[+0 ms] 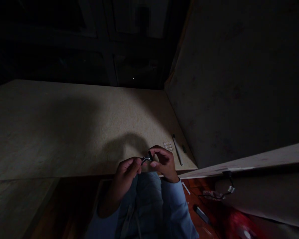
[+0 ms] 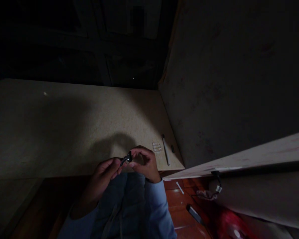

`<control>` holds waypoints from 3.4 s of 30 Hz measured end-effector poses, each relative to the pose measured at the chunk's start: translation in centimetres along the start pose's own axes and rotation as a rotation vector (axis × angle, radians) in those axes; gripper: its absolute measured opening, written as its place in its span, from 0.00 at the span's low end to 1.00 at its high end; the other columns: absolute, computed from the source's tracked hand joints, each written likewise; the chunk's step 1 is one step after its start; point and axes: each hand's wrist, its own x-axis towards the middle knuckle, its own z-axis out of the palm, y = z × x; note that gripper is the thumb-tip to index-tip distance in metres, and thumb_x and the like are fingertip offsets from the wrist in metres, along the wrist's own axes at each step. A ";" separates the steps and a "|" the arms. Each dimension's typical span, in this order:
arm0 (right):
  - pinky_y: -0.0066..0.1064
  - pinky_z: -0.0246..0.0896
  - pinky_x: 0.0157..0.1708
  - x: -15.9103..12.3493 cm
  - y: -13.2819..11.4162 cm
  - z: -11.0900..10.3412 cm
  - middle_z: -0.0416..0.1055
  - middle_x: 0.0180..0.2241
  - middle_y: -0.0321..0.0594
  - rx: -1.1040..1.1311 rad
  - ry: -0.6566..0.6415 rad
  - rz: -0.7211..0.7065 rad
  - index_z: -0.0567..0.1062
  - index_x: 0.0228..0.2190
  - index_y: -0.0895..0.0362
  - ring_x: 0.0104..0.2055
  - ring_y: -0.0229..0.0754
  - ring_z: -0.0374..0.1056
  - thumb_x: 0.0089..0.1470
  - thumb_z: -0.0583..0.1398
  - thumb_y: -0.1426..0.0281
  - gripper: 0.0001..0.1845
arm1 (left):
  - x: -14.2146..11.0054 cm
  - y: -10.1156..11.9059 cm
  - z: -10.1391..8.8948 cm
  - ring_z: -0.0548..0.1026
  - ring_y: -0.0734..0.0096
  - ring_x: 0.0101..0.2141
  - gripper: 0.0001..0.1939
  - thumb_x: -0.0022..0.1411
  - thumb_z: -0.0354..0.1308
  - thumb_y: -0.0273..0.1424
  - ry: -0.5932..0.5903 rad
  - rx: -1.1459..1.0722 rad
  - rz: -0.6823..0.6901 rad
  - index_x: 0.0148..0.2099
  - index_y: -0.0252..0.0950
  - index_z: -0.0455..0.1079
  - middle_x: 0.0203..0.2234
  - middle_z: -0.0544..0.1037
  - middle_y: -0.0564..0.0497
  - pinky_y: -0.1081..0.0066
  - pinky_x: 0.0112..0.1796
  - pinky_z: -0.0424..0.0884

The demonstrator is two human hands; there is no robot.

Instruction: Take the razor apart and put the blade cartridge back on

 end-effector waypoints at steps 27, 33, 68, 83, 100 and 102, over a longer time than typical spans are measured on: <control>0.41 0.70 0.44 -3.4 1.8 -6.2 0.80 0.41 0.50 -0.718 0.047 0.420 0.82 0.40 0.57 0.44 0.53 0.76 0.57 0.58 0.61 0.18 | 11.6 -4.2 7.5 0.80 0.66 0.35 0.11 0.67 0.54 0.32 0.058 0.823 0.065 0.36 0.35 0.76 0.34 0.83 0.44 0.71 0.37 0.68; 0.41 0.70 0.48 -3.2 2.0 -6.3 0.79 0.46 0.52 -0.674 0.091 0.396 0.81 0.44 0.59 0.47 0.53 0.76 0.57 0.58 0.63 0.19 | 12.5 -3.6 8.2 0.80 0.60 0.43 0.11 0.68 0.54 0.31 0.000 0.966 0.055 0.41 0.34 0.78 0.40 0.83 0.39 0.70 0.42 0.69; 0.39 0.71 0.43 -0.4 0.6 -9.6 0.77 0.51 0.53 -1.018 0.057 0.355 0.71 0.58 0.59 0.44 0.51 0.77 0.54 0.57 0.77 0.29 | 12.3 -6.7 8.2 0.77 0.70 0.31 0.13 0.68 0.56 0.34 0.157 0.523 0.268 0.50 0.34 0.75 0.38 0.83 0.46 0.72 0.36 0.71; 0.33 0.69 0.45 1.8 1.0 -9.8 0.79 0.47 0.49 -1.242 -0.155 0.386 0.76 0.52 0.53 0.49 0.52 0.77 0.60 0.61 0.71 0.19 | 12.4 -8.1 7.6 0.79 0.68 0.42 0.10 0.66 0.54 0.28 0.139 0.336 0.363 0.46 0.37 0.76 0.42 0.82 0.46 0.72 0.44 0.73; 0.29 0.62 0.34 0.0 -0.7 -13.1 0.80 0.40 0.49 -1.550 -0.034 0.548 0.78 0.48 0.56 0.40 0.47 0.77 0.62 0.54 0.76 0.17 | 12.5 -8.7 7.4 0.81 0.68 0.36 0.09 0.65 0.56 0.27 0.148 0.306 0.433 0.44 0.38 0.77 0.38 0.83 0.48 0.72 0.38 0.75; 0.28 0.61 0.33 0.0 -0.6 -13.2 0.80 0.40 0.49 -1.577 -0.074 0.599 0.78 0.47 0.57 0.40 0.45 0.77 0.62 0.55 0.77 0.16 | 12.4 -8.8 7.4 0.81 0.68 0.37 0.09 0.65 0.56 0.28 0.144 0.305 0.433 0.44 0.38 0.77 0.38 0.83 0.48 0.72 0.38 0.75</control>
